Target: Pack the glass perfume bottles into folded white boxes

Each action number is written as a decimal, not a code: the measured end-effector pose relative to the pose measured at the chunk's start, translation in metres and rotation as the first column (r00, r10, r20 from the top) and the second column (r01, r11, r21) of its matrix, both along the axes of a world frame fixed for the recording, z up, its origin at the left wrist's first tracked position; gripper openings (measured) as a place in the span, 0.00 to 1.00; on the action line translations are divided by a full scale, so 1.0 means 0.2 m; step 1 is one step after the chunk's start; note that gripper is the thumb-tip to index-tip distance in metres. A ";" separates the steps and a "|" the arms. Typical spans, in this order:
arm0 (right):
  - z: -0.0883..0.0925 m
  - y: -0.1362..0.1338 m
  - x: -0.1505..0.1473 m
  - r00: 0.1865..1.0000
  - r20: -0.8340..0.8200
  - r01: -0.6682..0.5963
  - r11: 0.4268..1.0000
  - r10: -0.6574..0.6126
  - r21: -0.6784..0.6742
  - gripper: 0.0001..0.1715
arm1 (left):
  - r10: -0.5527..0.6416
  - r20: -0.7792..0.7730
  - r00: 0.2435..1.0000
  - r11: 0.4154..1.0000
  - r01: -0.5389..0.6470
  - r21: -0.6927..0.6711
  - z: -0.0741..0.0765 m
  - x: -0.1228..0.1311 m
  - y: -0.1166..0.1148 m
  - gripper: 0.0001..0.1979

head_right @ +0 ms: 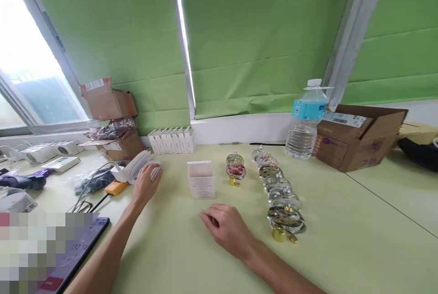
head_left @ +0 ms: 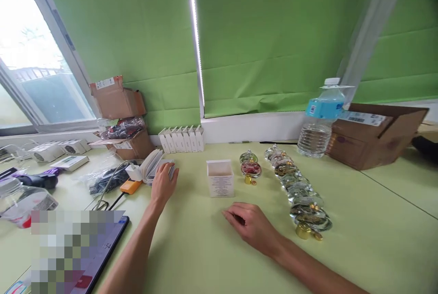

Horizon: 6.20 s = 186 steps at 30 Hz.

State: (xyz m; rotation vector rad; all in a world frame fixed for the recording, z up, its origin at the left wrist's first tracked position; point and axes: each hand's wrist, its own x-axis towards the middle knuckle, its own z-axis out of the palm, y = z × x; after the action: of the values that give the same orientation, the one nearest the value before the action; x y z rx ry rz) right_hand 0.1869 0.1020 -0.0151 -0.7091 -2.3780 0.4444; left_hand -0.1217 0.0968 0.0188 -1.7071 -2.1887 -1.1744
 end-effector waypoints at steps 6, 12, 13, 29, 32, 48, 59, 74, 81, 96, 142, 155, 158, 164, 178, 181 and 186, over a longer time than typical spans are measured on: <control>0.00 0.01 0.00 1.000 -0.008 -0.016 1.000 0.015 -0.018 0.24 | 0.137 -0.054 0.989 0.986 -0.141 -0.089 -0.03 -0.13 -0.01 0.19; 0.01 0.02 -0.01 1.000 0.002 -0.025 0.998 0.026 -0.063 0.24 | 0.275 -0.085 0.958 0.941 -0.286 -0.179 -0.03 -0.17 -0.03 0.21; 0.00 0.02 -0.01 1.000 0.001 -0.026 0.998 0.026 -0.066 0.24 | 0.294 -0.091 0.952 0.932 -0.306 -0.193 -0.03 -0.17 -0.04 0.20; 0.00 0.02 -0.01 1.000 -0.009 -0.010 0.999 0.010 -0.047 0.24 | 0.485 0.048 0.873 0.847 -0.456 -0.272 -0.07 -0.20 -0.01 0.27; -0.01 0.02 -0.01 1.000 -0.005 -0.003 0.999 0.003 -0.034 0.25 | 0.493 0.091 0.865 0.849 -0.456 -0.267 -0.08 -0.20 -0.01 0.26; -0.02 0.02 -0.01 1.000 -0.008 0.013 1.000 -0.013 -0.027 0.24 | 0.313 0.294 0.903 0.940 -0.338 0.040 0.03 -0.17 -0.03 0.15; -0.01 0.01 -0.02 1.000 0.016 0.023 1.000 -0.023 -0.017 0.24 | 0.054 0.429 0.902 0.885 -0.242 0.398 0.18 -0.03 -0.08 0.20; 0.06 -0.03 -0.01 0.998 -0.059 -0.008 0.985 -0.002 -0.174 0.18 | -0.447 0.799 0.402 0.867 -0.024 0.498 0.23 0.18 -0.07 0.23; 0.13 -0.06 0.01 0.977 -0.211 -0.032 0.949 -0.037 -0.314 0.30 | -0.558 0.822 0.113 0.822 0.215 0.528 0.19 0.44 -0.13 0.23; 0.25 0.03 0.14 0.928 -0.344 0.013 0.939 -0.139 -0.345 0.15 | -0.543 0.753 0.372 0.767 0.585 0.265 0.05 0.60 -0.14 0.19; 0.17 0.13 0.18 0.998 -0.060 -0.011 0.913 -0.014 -0.407 0.27 | -0.523 0.696 0.491 0.596 0.795 -0.113 0.04 0.59 -0.15 0.21; 0.23 0.05 0.19 0.998 -0.053 -0.036 0.999 0.038 0.038 0.23 | -0.663 0.572 0.483 0.679 0.710 0.187 0.15 0.49 -0.18 0.31; 0.23 0.03 0.19 0.995 -0.063 -0.057 0.967 0.075 0.248 0.21 | -0.581 0.530 0.618 0.806 0.527 0.269 0.14 0.48 -0.18 0.25; 0.21 0.02 0.19 0.994 -0.071 -0.055 0.937 0.085 0.344 0.20 | -0.379 0.299 0.876 0.898 0.269 0.349 0.13 0.48 -0.16 0.12; 0.26 -0.01 0.19 0.979 -0.179 -0.052 0.970 0.096 0.237 0.22 | -0.501 0.166 0.849 0.865 0.495 0.076 0.08 0.46 -0.11 0.24; 0.28 -0.02 0.19 0.969 -0.242 -0.008 0.983 0.053 0.185 0.22 | -0.509 0.190 0.839 0.860 0.504 0.080 0.05 0.45 -0.10 0.24; 0.28 -0.02 0.18 0.943 -0.333 0.062 0.991 -0.018 0.120 0.22 | -0.516 0.225 0.827 0.855 0.514 0.073 -0.02 0.46 -0.08 0.21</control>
State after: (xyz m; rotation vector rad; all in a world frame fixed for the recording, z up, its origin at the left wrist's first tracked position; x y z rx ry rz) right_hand 0.2233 0.0979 0.0408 -0.5724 -2.0507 0.3571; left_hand -0.0288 0.0801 0.0141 -2.3591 -1.8712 -1.5736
